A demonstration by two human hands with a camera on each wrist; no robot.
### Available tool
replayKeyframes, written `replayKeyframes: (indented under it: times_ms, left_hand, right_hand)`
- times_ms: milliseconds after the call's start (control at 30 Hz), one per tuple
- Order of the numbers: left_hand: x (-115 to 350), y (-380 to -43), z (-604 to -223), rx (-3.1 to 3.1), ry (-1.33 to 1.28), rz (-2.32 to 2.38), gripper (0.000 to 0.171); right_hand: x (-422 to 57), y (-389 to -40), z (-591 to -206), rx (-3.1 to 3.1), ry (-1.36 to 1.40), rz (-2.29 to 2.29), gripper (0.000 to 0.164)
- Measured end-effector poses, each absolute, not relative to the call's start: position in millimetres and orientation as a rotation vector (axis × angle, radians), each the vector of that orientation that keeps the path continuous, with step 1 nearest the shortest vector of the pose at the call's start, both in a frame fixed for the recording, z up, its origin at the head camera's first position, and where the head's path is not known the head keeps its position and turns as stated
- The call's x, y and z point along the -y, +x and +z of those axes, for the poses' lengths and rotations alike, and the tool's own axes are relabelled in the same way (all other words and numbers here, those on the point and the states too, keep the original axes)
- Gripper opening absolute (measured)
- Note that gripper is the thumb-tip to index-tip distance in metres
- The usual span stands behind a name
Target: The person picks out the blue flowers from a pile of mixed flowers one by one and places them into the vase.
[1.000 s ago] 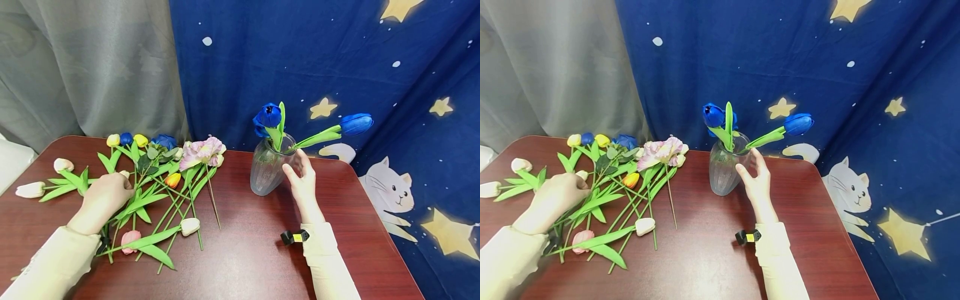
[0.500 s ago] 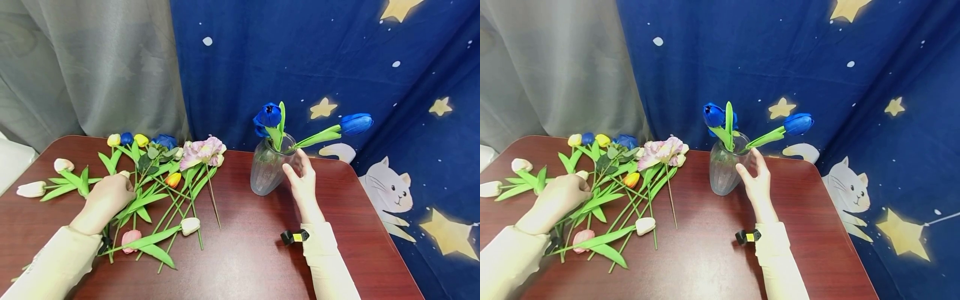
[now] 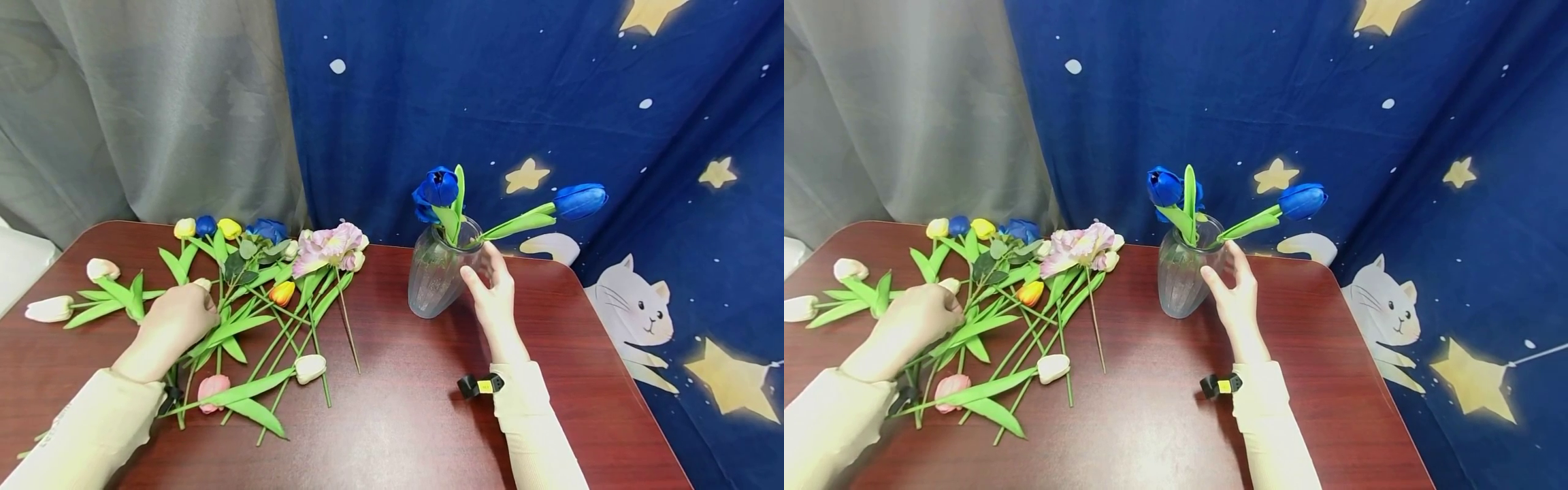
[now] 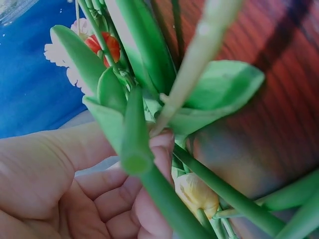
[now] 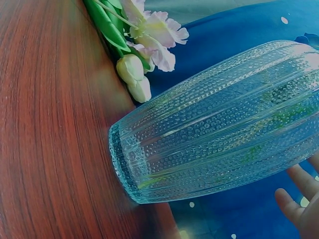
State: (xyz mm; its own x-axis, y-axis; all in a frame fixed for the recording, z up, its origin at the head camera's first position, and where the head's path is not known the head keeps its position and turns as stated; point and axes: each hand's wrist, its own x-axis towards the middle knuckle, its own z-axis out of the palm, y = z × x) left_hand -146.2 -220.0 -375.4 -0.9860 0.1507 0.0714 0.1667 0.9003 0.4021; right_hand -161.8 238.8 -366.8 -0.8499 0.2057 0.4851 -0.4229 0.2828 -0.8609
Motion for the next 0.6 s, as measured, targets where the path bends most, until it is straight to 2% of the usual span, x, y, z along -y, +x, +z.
replayKeyframes:
  times_ms: [233, 600]
  left_hand:
    - [222.7, -144.4, -372.9, 3.004, -0.232, -0.669, 0.027]
    - [225.3, -141.5, -369.9, 2.923, -0.211, -0.688, 0.025]
  right_hand:
    - [-239.1, -162.6, -367.0, 2.051, 0.188, 1.602, 0.055]
    - [-239.6, -161.5, -367.5, 2.062, 0.197, 1.595, 0.055]
